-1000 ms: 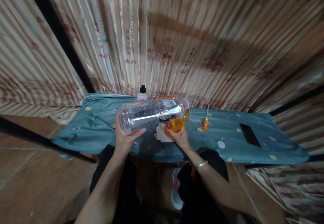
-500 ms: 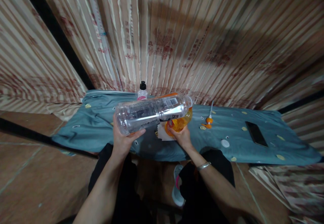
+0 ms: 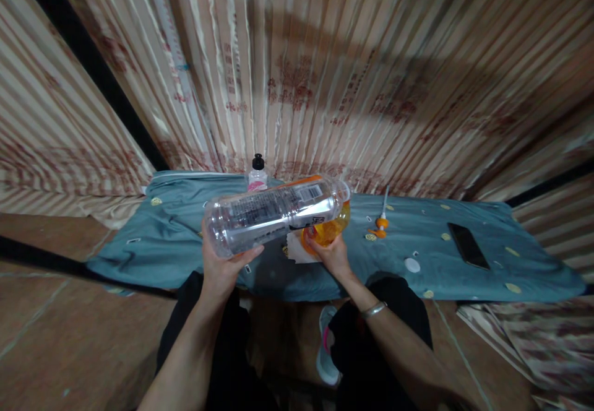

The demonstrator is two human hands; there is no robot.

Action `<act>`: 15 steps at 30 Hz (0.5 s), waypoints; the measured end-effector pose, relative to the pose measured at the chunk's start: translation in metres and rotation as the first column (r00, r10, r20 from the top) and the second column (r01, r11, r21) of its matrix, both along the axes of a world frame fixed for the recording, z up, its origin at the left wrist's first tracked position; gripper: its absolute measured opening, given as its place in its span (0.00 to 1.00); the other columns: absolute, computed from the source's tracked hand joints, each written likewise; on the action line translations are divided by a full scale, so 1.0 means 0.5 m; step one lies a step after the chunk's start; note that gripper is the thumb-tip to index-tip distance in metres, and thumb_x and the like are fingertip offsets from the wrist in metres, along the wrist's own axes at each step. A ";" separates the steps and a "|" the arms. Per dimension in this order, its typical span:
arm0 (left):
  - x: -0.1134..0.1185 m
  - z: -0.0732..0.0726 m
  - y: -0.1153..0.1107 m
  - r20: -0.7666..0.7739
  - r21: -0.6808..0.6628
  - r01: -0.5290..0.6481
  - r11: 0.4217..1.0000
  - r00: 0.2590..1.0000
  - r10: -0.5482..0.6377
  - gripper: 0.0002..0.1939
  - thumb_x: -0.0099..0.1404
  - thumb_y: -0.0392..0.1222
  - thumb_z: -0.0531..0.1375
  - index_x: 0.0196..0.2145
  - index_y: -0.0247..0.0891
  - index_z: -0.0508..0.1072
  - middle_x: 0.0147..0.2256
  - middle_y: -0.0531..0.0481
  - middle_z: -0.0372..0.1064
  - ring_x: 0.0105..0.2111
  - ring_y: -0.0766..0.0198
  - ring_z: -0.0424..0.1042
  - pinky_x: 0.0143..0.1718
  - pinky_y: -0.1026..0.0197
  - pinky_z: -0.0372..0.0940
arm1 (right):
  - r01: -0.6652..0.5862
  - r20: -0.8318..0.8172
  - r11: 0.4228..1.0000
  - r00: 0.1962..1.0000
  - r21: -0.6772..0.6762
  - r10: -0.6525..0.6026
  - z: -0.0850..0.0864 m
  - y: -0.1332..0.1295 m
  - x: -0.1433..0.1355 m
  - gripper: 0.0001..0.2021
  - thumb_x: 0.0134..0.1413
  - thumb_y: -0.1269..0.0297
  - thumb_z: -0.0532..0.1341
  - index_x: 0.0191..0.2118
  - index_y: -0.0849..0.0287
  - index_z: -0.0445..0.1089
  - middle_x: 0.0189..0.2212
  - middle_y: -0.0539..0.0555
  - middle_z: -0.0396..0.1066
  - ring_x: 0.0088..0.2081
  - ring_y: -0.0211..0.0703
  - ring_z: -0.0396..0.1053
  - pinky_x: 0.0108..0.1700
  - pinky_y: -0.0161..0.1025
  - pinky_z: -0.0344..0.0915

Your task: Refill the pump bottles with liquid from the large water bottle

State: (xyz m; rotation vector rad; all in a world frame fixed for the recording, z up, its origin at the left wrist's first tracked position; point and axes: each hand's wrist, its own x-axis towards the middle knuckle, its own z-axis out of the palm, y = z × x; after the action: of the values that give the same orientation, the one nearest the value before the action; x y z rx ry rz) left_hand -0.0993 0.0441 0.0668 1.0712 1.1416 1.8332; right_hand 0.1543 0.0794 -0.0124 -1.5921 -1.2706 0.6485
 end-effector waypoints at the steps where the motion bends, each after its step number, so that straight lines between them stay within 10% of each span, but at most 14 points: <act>1: 0.000 0.000 -0.001 0.003 -0.002 0.001 1.000 1.000 -0.001 0.51 0.35 0.47 0.80 0.56 0.42 0.68 0.53 0.43 0.70 0.52 0.49 0.73 0.56 0.45 0.70 | -0.007 -0.018 1.000 1.000 -0.002 0.007 0.000 -0.001 0.000 0.31 0.42 0.48 0.73 0.50 0.56 0.68 0.44 0.59 0.82 0.44 0.55 0.81 0.44 0.47 0.77; 15: -0.005 0.001 -0.002 -0.049 0.002 -0.015 1.000 0.999 0.015 0.50 0.36 0.48 0.80 0.57 0.42 0.68 0.53 0.43 0.71 0.52 0.49 0.74 0.57 0.46 0.70 | -0.003 -0.016 1.000 1.000 0.000 0.003 -0.001 0.000 0.003 0.33 0.41 0.46 0.74 0.51 0.57 0.68 0.44 0.60 0.82 0.43 0.56 0.81 0.43 0.46 0.77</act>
State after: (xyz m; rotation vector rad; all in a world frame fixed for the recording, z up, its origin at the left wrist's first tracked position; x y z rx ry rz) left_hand -0.1019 0.0431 0.0671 1.1170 1.1799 1.8280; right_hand 0.1559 0.0793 -0.0127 -1.5821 -1.2621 0.6618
